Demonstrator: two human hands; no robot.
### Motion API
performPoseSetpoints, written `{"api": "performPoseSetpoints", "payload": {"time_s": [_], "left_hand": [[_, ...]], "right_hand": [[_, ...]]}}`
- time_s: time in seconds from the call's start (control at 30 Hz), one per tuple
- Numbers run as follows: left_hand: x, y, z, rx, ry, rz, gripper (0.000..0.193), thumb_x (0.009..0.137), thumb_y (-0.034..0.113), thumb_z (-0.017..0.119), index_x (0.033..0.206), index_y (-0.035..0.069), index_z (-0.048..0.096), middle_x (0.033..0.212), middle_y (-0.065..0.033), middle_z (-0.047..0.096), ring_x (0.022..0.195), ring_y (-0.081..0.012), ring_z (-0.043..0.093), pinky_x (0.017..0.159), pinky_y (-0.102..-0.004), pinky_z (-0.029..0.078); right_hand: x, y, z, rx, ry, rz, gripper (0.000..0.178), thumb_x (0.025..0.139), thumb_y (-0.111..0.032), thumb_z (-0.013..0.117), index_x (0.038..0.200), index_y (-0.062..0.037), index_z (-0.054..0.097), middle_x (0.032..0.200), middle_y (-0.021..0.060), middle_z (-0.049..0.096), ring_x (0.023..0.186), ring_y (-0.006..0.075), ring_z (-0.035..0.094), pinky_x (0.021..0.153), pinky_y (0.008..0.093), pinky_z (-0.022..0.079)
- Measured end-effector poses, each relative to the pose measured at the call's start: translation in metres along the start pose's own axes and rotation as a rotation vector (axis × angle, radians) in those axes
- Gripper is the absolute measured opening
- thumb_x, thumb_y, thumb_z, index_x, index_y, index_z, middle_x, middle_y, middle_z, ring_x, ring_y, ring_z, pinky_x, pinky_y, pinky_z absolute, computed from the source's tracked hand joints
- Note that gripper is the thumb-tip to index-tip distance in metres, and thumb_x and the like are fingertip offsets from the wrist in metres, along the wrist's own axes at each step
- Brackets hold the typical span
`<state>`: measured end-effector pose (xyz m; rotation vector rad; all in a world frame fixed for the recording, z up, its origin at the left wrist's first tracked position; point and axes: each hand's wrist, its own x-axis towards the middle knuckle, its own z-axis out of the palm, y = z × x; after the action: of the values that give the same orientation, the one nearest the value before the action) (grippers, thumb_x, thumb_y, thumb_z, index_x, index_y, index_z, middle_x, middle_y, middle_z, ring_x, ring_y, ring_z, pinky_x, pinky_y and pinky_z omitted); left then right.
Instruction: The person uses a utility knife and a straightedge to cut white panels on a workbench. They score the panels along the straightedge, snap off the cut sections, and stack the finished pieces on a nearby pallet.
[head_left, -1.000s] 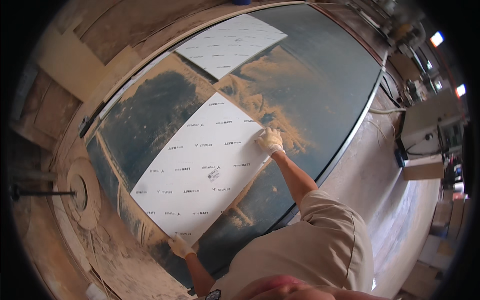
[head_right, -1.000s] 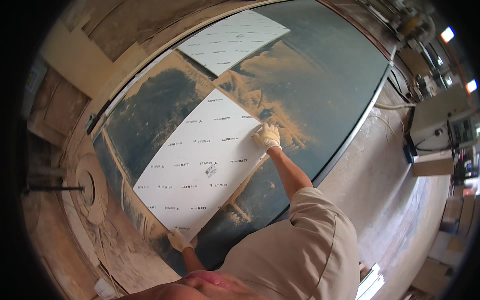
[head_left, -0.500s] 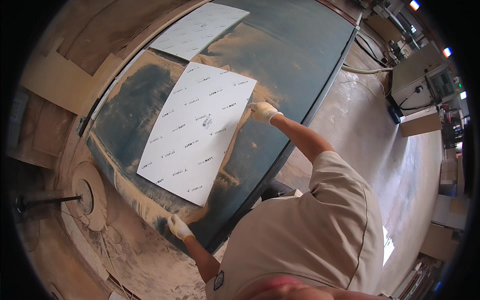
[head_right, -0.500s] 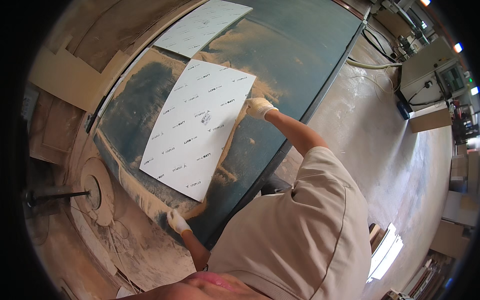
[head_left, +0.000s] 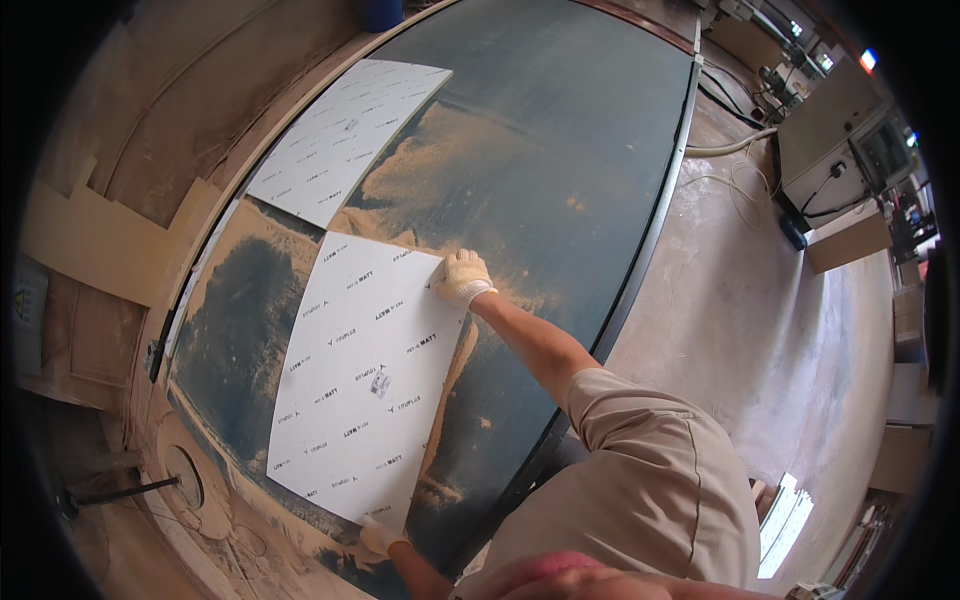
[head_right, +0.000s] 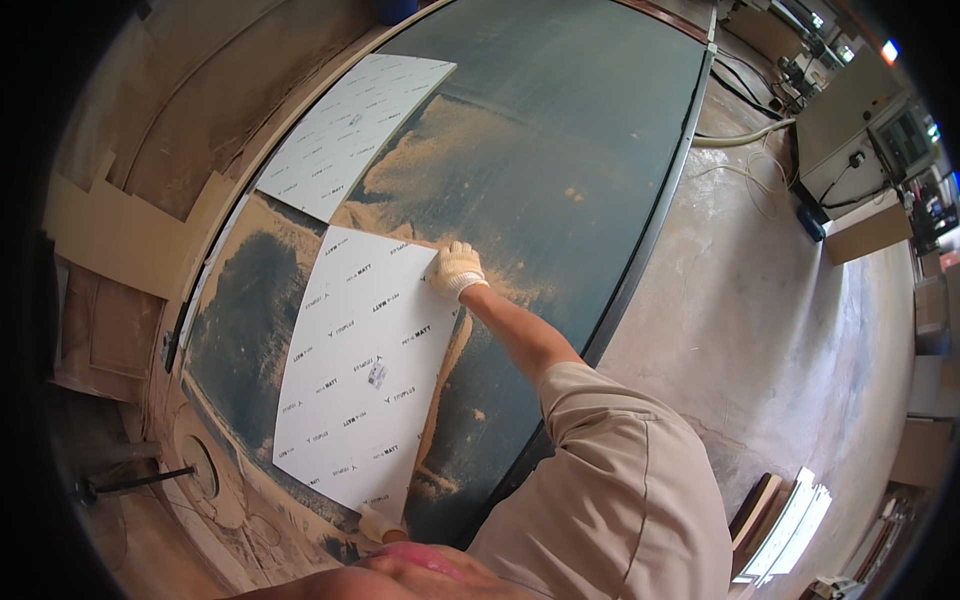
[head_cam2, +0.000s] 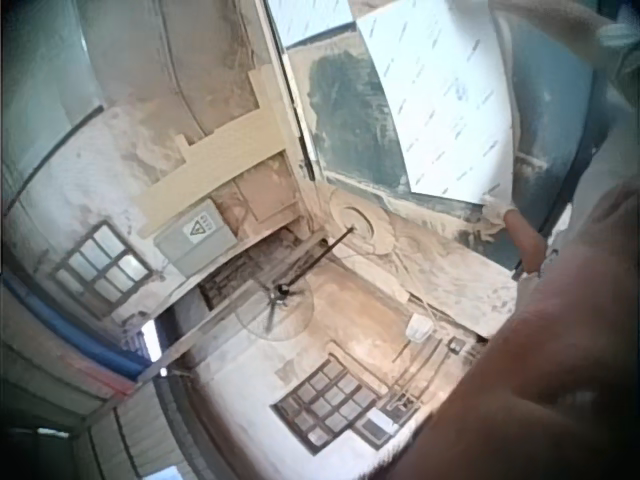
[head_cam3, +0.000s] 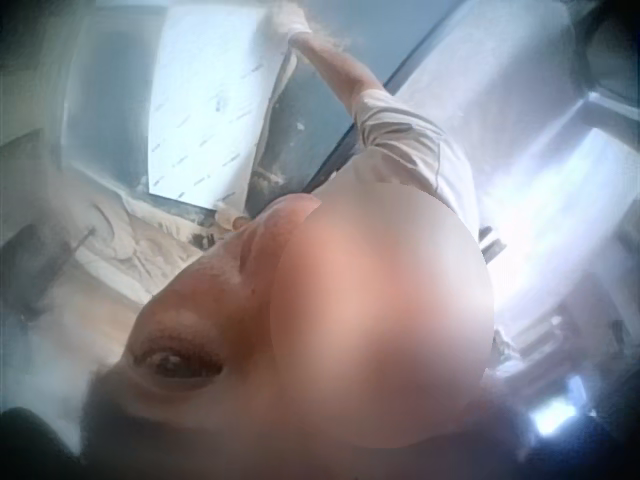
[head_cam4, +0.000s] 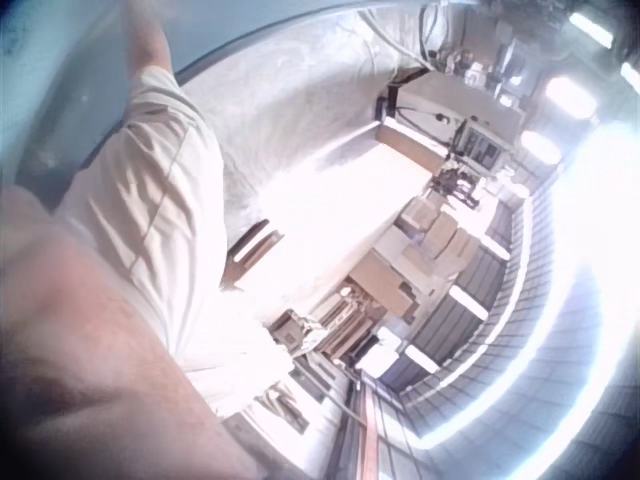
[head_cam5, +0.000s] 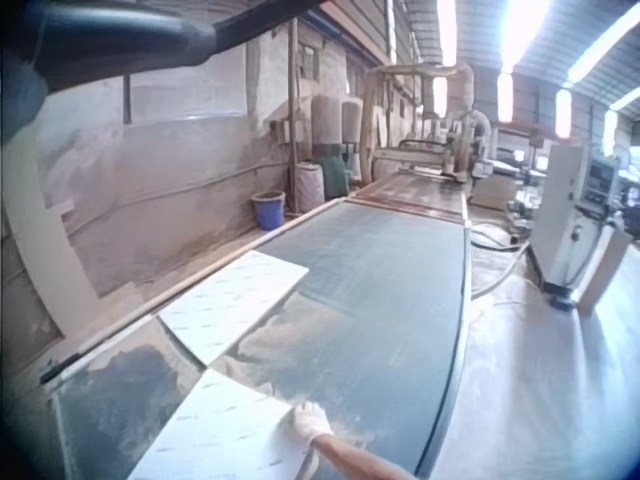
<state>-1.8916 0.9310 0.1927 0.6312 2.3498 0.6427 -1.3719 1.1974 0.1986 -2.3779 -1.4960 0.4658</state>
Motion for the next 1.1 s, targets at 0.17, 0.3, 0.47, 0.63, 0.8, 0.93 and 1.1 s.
{"api": "performPoseSetpoints", "payload": {"time_s": [0.17, 0.3, 0.47, 0.63, 0.8, 0.93, 1.1], "left_hand": [[0.011, 0.006, -0.009, 0.151, 0.072, -0.100, 0.064, 0.098, 0.047, 0.055, 0.117, -0.012, 0.071, 0.119, -0.0267, 0.073, 0.106, -0.0390, 0.072, 0.092, -0.0499, 0.057], [0.038, 0.019, -0.013, 0.129, -0.006, -0.006, 0.064, 0.098, 0.048, 0.056, 0.120, -0.010, 0.070, 0.122, -0.0256, 0.072, 0.109, -0.0385, 0.070, 0.094, -0.0501, 0.055], [0.067, 0.039, -0.029, -0.003, -0.147, 0.175, 0.064, 0.098, 0.049, 0.057, 0.123, -0.009, 0.069, 0.126, -0.0244, 0.070, 0.113, -0.0379, 0.068, 0.097, -0.0505, 0.053], [0.060, 0.064, -0.058, -0.214, -0.297, 0.356, 0.065, 0.097, 0.050, 0.057, 0.127, -0.007, 0.067, 0.129, -0.0231, 0.069, 0.117, -0.0373, 0.066, 0.100, -0.0508, 0.051], [-0.012, 0.118, -0.091, -0.373, -0.540, 0.591, 0.066, 0.097, 0.051, 0.058, 0.130, -0.005, 0.066, 0.133, -0.0218, 0.067, 0.121, -0.0367, 0.064, 0.103, -0.0511, 0.049], [-0.129, 0.148, -0.134, -0.456, -0.686, 0.698, 0.066, 0.097, 0.052, 0.058, 0.133, -0.004, 0.065, 0.136, -0.0207, 0.066, 0.124, -0.0362, 0.062, 0.106, -0.0514, 0.047], [-0.299, 0.113, -0.163, -0.596, -0.935, 0.696, 0.067, 0.097, 0.053, 0.059, 0.136, -0.002, 0.063, 0.140, -0.0195, 0.064, 0.127, -0.0356, 0.060, 0.109, -0.0517, 0.045]], "right_hand": [[-0.042, 0.004, -0.051, 0.040, -0.123, 0.079, 0.061, 0.085, -0.041, 0.072, 0.127, 0.0014, 0.066, 0.132, 0.0237, 0.061, 0.130, 0.0390, 0.054, 0.110, 0.0464, 0.047], [-0.141, 0.046, -0.096, -0.028, -0.265, 0.141, 0.060, 0.088, -0.043, 0.068, 0.127, 0.0013, 0.068, 0.127, 0.0280, 0.068, 0.121, 0.0389, 0.066, 0.107, 0.0450, 0.051], [-0.255, 0.074, -0.114, 0.229, -0.673, 0.444, 0.069, 0.095, -0.061, 0.056, 0.129, -0.0035, 0.073, 0.124, 0.0188, 0.074, 0.120, 0.0346, 0.069, 0.099, 0.0456, 0.052], [-0.384, 0.077, -0.102, 0.270, -0.312, 0.510, 0.070, 0.093, -0.062, 0.057, 0.119, 0.0011, 0.076, 0.118, 0.0255, 0.074, 0.114, 0.0389, 0.071, 0.098, 0.0450, 0.053], [-0.547, 0.130, -0.142, 0.479, -0.089, 0.748, 0.067, 0.094, -0.060, 0.058, 0.112, 0.0014, 0.078, 0.112, 0.0260, 0.075, 0.108, 0.0390, 0.073, 0.093, 0.0457, 0.054], [-0.673, 0.165, -0.191, 0.778, 0.095, 0.839, 0.062, 0.097, -0.059, 0.053, 0.102, -0.0026, 0.078, 0.103, 0.0224, 0.076, 0.101, 0.0394, 0.073, 0.089, 0.0464, 0.054], [-0.833, 0.204, -0.237, 0.820, 0.383, 0.825, 0.065, 0.100, -0.061, 0.048, 0.094, -0.0026, 0.076, 0.096, 0.0202, 0.076, 0.097, 0.0394, 0.072, 0.089, 0.0474, 0.053]]}}
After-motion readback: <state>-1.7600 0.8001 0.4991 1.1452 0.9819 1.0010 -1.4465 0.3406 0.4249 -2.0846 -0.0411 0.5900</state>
